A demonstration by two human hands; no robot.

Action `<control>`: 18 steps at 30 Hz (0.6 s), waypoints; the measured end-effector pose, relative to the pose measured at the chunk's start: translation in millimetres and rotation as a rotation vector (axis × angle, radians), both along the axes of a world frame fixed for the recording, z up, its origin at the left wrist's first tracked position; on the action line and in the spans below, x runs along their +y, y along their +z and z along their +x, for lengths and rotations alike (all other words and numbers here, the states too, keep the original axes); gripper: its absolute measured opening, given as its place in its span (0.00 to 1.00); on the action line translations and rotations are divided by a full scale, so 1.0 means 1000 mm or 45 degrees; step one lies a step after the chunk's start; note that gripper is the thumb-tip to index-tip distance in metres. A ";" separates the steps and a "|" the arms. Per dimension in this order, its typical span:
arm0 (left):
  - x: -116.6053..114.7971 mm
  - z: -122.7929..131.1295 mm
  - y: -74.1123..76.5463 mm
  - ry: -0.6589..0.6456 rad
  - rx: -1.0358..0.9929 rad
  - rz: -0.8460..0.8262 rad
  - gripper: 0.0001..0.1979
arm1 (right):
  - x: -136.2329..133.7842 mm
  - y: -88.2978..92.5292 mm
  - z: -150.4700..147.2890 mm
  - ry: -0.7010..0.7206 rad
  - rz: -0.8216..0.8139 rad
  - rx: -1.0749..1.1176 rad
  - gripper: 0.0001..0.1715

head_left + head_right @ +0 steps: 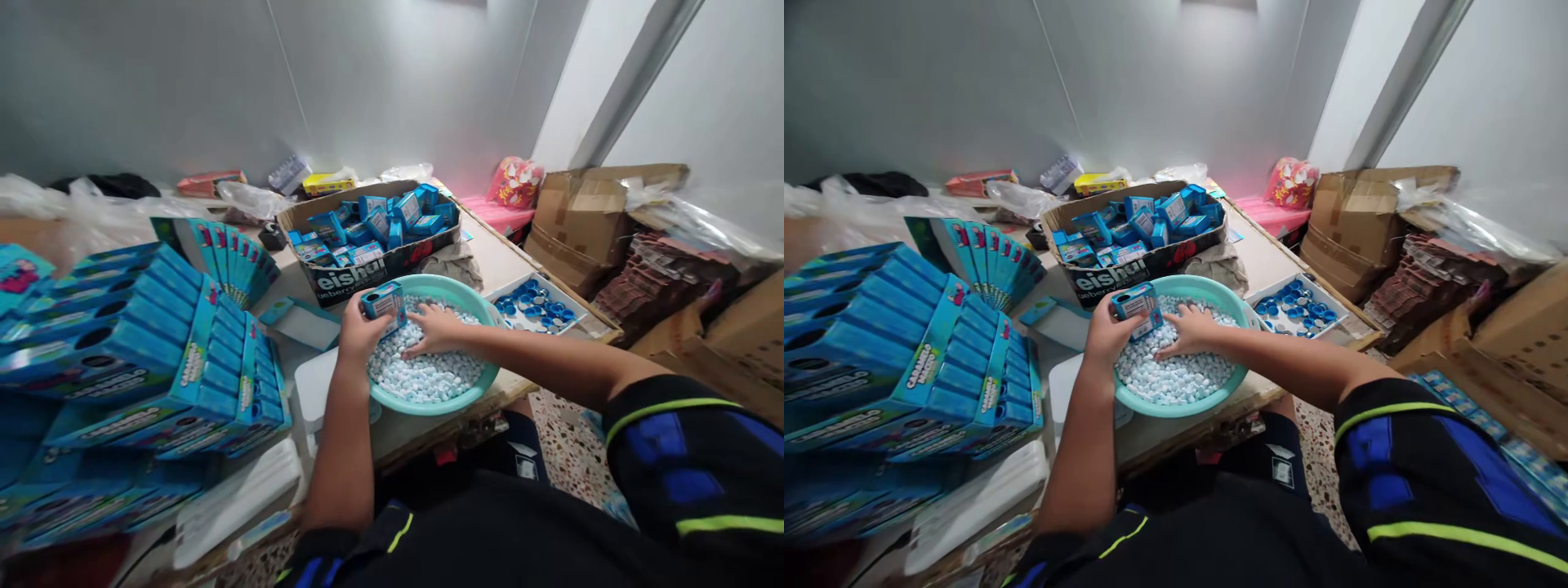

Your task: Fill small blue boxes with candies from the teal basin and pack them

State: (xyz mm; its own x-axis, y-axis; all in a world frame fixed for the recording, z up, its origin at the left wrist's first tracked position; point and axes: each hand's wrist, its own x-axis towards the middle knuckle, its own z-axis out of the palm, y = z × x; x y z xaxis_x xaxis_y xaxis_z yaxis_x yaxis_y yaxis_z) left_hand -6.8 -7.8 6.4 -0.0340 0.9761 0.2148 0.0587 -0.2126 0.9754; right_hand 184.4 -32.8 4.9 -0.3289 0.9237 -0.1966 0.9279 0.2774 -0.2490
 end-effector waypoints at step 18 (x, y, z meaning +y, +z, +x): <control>-0.010 -0.002 0.019 -0.192 -0.264 -0.353 0.36 | -0.005 0.017 -0.002 0.103 0.059 0.144 0.36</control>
